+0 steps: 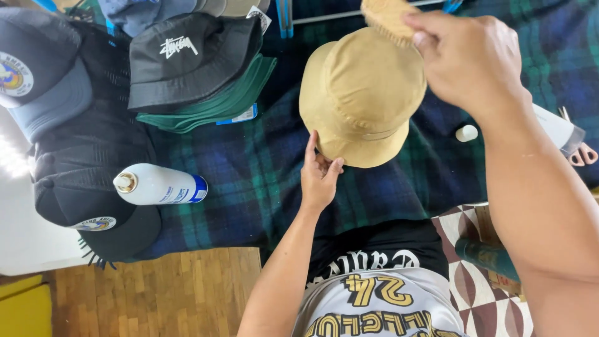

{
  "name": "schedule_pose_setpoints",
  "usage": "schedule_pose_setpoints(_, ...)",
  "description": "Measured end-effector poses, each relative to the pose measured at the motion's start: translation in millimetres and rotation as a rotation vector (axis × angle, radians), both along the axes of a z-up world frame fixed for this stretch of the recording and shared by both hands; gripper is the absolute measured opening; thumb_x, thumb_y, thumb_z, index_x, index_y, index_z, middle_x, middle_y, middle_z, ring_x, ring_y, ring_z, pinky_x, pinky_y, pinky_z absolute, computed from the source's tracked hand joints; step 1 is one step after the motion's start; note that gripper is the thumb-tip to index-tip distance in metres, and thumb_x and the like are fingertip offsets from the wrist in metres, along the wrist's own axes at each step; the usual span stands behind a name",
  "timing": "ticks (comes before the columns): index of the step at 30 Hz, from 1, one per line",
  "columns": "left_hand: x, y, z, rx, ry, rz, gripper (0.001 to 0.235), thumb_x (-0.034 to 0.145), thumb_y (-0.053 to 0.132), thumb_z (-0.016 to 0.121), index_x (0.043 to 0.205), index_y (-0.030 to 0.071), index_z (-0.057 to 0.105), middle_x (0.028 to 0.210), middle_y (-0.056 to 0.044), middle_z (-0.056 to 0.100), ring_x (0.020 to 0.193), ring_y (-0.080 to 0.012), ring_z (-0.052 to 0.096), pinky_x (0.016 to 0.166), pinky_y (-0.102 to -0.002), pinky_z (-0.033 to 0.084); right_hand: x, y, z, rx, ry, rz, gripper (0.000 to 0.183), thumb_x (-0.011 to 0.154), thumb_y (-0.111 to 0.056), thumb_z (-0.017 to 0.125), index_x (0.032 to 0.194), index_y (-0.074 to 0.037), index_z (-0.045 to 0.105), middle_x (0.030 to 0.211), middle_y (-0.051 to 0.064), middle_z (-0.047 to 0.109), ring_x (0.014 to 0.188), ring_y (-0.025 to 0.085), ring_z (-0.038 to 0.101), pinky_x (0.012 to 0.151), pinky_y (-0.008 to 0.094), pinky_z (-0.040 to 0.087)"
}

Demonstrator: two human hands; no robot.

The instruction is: The person uses a handheld steamer to steam a beige bucket hat, then brushes it with a wooden brush. They then pick up a black mesh cap, brush it, and steam it with the same handheld steamer.

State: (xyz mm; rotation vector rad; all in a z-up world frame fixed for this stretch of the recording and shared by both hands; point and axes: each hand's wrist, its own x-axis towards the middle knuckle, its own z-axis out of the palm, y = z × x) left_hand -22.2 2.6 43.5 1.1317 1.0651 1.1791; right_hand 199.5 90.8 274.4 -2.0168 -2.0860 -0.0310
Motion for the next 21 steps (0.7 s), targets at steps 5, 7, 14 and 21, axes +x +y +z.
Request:
schedule_pose_setpoints(5,-2.5,2.9,-4.4,-0.055,-0.233,0.015,0.081,0.096,0.011,0.065,0.163,0.007,0.018,0.102,-0.011,0.070,0.093,-0.0193,0.069,0.090,-0.038,0.061,-83.8,-18.1,0.3,0.021,-0.616,0.166,0.039,0.107,-0.031,0.046,0.138,-0.040,0.069,0.067,-0.001,0.065,0.052,0.024,0.065,0.039,0.038,0.046)
schedule_pose_setpoints(7,-3.5,6.0,-16.2,-0.076,-0.435,0.033,0.079,0.098,0.010,0.063,0.163,0.008,0.017,0.115,-0.014,0.067,0.106,-0.0231,0.068,0.097,-0.046,0.061,-111.0,-38.1,-18.2,0.198,-0.688,0.275,0.034,0.103,-0.030,0.053,0.128,-0.039,0.074,0.058,-0.004,0.054,0.040,0.018,0.055,0.034,0.034,0.041)
schedule_pose_setpoints(14,-5.3,15.9,-52.1,-0.154,-0.737,0.088,0.095,0.094,-0.004,0.061,0.165,0.024,0.004,0.097,-0.011,0.066,0.086,-0.0180,0.068,0.085,-0.040,0.061,-128.6,-88.0,-89.1,0.410,-0.756,0.399,0.032,0.099,-0.020,0.054,0.123,-0.029,0.073,0.068,0.000,0.049,0.053,0.016,0.055,0.051,0.028,0.043)
schedule_pose_setpoints(21,-0.7,17.7,-57.9,-0.103,-0.817,0.097,0.106,0.094,-0.018,0.054,0.166,0.034,-0.004,0.102,-0.013,0.068,0.091,-0.0206,0.072,0.084,-0.042,0.066,-109.1,-125.5,-113.6,0.161,-0.632,0.358,0.053,0.084,-0.011,0.058,0.132,-0.030,0.070,0.064,-0.001,0.046,0.044,0.015,0.055,0.046,0.032,0.047)
